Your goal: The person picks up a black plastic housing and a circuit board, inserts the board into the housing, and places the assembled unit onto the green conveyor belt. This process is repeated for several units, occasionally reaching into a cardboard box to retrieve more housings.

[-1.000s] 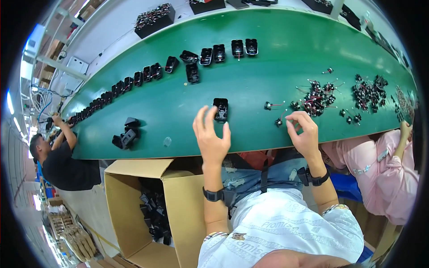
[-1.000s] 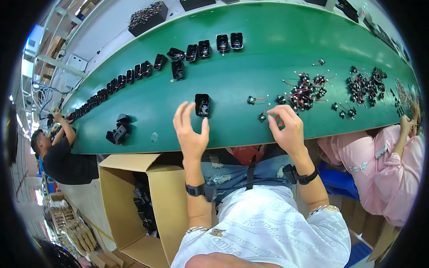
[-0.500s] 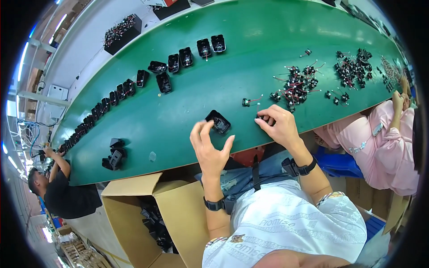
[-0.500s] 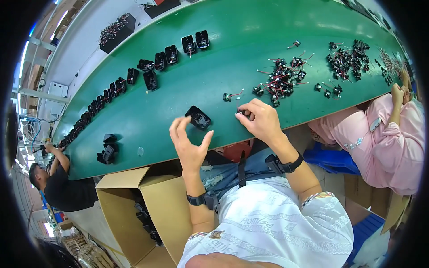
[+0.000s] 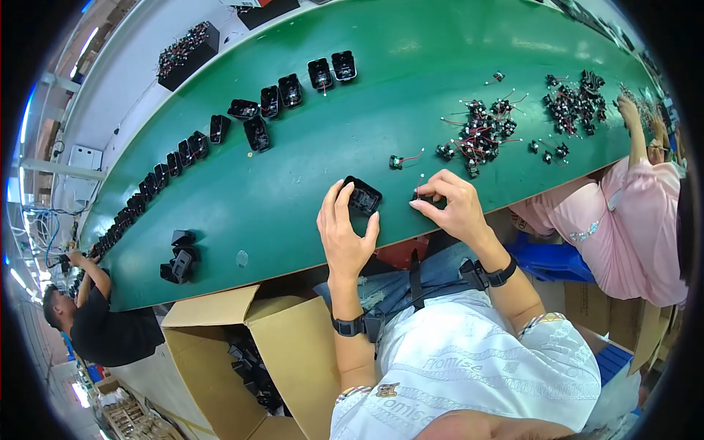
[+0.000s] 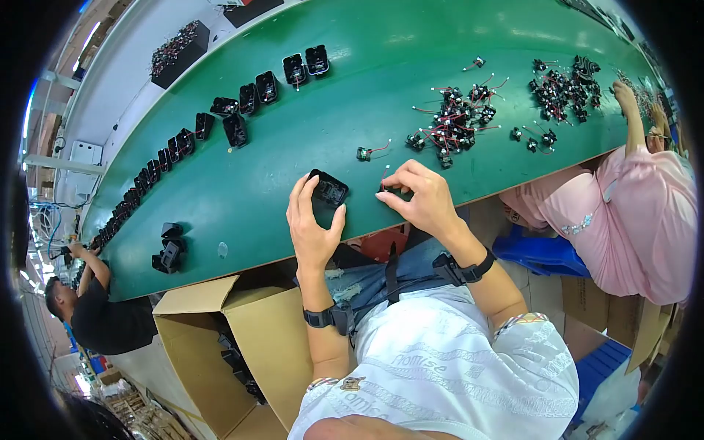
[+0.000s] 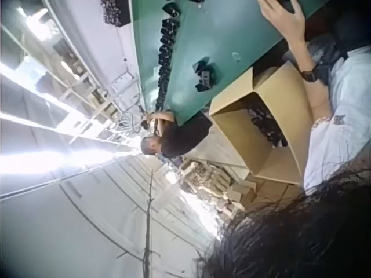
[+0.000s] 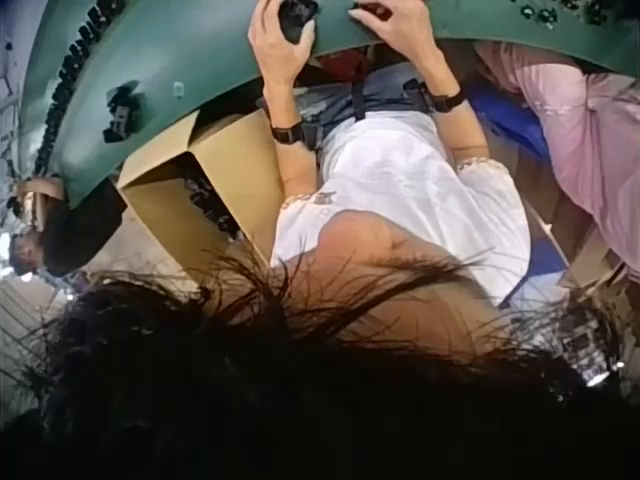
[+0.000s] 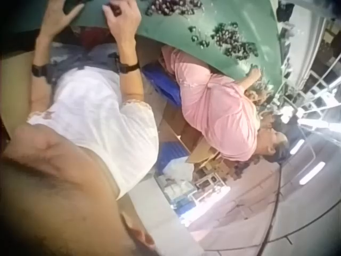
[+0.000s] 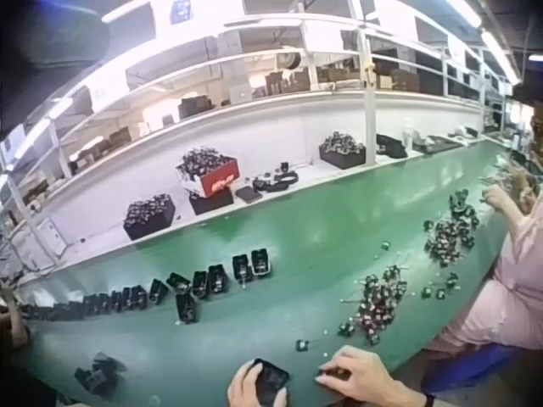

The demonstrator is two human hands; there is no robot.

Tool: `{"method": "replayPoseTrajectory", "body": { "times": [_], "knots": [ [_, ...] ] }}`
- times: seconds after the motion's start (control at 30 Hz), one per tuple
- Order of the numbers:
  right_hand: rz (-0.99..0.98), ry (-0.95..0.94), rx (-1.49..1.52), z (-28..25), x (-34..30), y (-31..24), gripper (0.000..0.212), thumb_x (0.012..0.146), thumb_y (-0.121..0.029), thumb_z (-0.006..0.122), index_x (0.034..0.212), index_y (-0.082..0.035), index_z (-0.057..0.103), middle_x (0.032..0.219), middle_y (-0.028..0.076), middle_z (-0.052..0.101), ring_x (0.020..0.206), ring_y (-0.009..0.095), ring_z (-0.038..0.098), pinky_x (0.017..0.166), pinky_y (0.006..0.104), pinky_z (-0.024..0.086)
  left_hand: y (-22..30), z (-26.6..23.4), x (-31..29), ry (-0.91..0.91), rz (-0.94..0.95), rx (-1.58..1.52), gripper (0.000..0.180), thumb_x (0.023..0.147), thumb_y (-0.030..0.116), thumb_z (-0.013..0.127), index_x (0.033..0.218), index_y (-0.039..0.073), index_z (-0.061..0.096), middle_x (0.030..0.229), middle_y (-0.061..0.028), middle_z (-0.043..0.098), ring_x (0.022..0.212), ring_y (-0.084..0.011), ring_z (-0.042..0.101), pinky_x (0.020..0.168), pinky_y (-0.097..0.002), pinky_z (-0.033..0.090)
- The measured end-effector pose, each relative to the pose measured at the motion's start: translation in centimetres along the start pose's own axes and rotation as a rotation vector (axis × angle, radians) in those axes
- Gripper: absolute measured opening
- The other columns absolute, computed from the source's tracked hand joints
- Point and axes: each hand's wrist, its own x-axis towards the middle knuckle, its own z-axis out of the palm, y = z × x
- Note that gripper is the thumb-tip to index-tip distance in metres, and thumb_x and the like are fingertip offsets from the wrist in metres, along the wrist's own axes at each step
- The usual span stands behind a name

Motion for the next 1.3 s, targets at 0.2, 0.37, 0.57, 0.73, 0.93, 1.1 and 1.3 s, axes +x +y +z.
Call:
{"method": "replayPoseTrajectory", "body": {
  "times": [0.2, 0.37, 0.57, 0.73, 0.93, 1.1, 1.3],
  "knots": [
    [-0.034, 0.047, 0.012, 0.6, 0.2, 0.4, 0.024, 0.078, -0.009, 0.081, 0.101, -0.007, 0.079, 0.087, 0.007, 0.066, 0.072, 0.02, 0.064, 0.065, 0.0313, 0.051, 0.1, 0.2, -0.2, -0.022, 0.029, -0.015, 0.068, 0.077, 0.015, 0.077, 0.139, 0.006, 0.052, 0.146, -0.018, 0.049, 0.135, -0.0389, 0.047, 0.11, -0.0484, 0.038],
    [-0.091, 0.073, -0.027, 0.7, 0.1, 0.3, 0.023, 0.079, -0.007, 0.078, 0.102, -0.008, 0.079, 0.086, 0.007, 0.067, 0.071, 0.021, 0.065, 0.064, 0.0317, 0.051, 0.3, 0.4, -0.1, -0.002, 0.033, -0.007, 0.067, 0.077, 0.015, 0.076, 0.139, 0.006, 0.052, 0.146, -0.0175, 0.05, 0.134, -0.0384, 0.048, 0.111, -0.0483, 0.037],
    [-0.035, 0.112, 0.047, 0.7, 0.4, 0.1, 0.015, 0.083, -0.002, 0.074, 0.098, -0.005, 0.077, 0.092, 0.008, 0.071, 0.072, 0.018, 0.067, 0.058, 0.027, 0.051, 0.3, 0.3, 0.0, -0.017, 0.058, 0.005, 0.069, 0.071, 0.019, 0.084, 0.133, 0.007, 0.056, 0.141, -0.0139, 0.055, 0.128, -0.0347, 0.053, 0.108, -0.0463, 0.039],
    [-0.131, 0.121, 0.249, 0.9, 0.3, -0.4, 0.013, 0.081, 0.005, 0.075, 0.093, 0.0, 0.072, 0.095, 0.009, 0.074, 0.076, 0.017, 0.068, 0.063, 0.0258, 0.054, 0.5, 0.6, -0.1, -0.004, 0.052, -0.065, 0.069, 0.068, 0.018, 0.087, 0.129, 0.007, 0.058, 0.134, -0.0143, 0.059, 0.123, -0.035, 0.056, 0.106, -0.0443, 0.041],
    [-0.406, -0.036, 0.216, -0.7, 1.0, -2.6, 0.021, 0.071, 0.006, 0.079, 0.083, -0.006, 0.067, 0.09, 0.005, 0.075, 0.081, 0.021, 0.068, 0.074, 0.0314, 0.056, 2.3, -0.5, -0.3, -0.082, 0.053, -0.305, 0.072, 0.063, 0.015, 0.086, 0.128, 0.003, 0.056, 0.123, -0.0183, 0.062, 0.11, -0.0377, 0.062, 0.09, -0.0433, 0.053],
    [-0.587, -0.2, 0.143, -2.1, 1.9, -3.6, 0.02, 0.07, -0.001, 0.078, 0.085, -0.009, 0.067, 0.085, 0.001, 0.07, 0.082, 0.023, 0.066, 0.07, 0.0331, 0.055, 3.1, -1.7, -0.5, -0.151, 0.082, -0.377, 0.074, 0.063, 0.017, 0.087, 0.128, 0.003, 0.057, 0.116, -0.0169, 0.065, 0.103, -0.0364, 0.064, 0.089, -0.0418, 0.053],
    [-0.645, -0.331, 0.048, -3.1, 2.3, -4.5, 0.021, 0.069, -0.002, 0.08, 0.084, -0.008, 0.068, 0.082, 0.002, 0.069, 0.079, 0.022, 0.065, 0.067, 0.0337, 0.054, 3.5, -2.5, -0.5, -0.231, 0.09, -0.379, 0.078, 0.062, 0.02, 0.089, 0.13, 0.003, 0.057, 0.114, -0.0155, 0.067, 0.099, -0.0333, 0.066, 0.087, -0.0406, 0.054]
  ]
}}
